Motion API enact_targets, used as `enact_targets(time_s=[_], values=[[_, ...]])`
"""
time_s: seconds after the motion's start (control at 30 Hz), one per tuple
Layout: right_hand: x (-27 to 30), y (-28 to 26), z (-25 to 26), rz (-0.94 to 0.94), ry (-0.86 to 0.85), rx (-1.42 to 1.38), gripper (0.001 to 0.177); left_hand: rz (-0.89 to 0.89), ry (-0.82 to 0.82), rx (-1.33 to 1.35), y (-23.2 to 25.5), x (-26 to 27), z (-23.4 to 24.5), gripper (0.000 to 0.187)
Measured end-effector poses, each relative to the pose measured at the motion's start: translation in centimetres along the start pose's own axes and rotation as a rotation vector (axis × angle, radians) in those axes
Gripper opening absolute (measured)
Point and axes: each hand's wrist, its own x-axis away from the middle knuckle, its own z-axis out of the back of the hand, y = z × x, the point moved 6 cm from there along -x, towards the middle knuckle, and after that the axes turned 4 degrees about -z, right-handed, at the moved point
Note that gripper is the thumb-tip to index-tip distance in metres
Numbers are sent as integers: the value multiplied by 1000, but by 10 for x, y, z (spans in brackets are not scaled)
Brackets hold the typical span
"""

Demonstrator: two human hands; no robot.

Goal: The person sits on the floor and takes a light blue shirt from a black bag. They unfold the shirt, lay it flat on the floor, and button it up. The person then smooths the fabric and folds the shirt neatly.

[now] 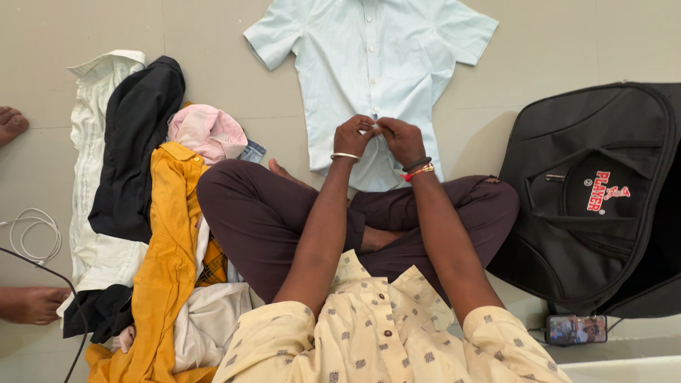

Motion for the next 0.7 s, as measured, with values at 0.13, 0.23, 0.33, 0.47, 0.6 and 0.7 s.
enact_targets(time_s=[0.13, 0.23, 0.33, 0.47, 0.6, 0.7], values=[[6, -7, -9, 88, -19, 68, 11, 49, -51, -3, 2, 4, -2, 58], [7, -8, -10, 107, -46, 99, 15, -113, -121, -5, -6, 0, -11, 19], [11, -12, -10, 120, -42, 102, 19, -249, -130, -133, -18, -6, -15, 24], [8, -9, -13, 59, -55, 114, 13, -194, -171, -185, -28, -12, -16, 16], [6, 1, -14, -51, 9, 40, 13, -210, -135, -233, -23, -8, -15, 16], [9, 13, -17, -101, 0, 43, 17, -222, -125, -236, -17, -7, -14, 15]])
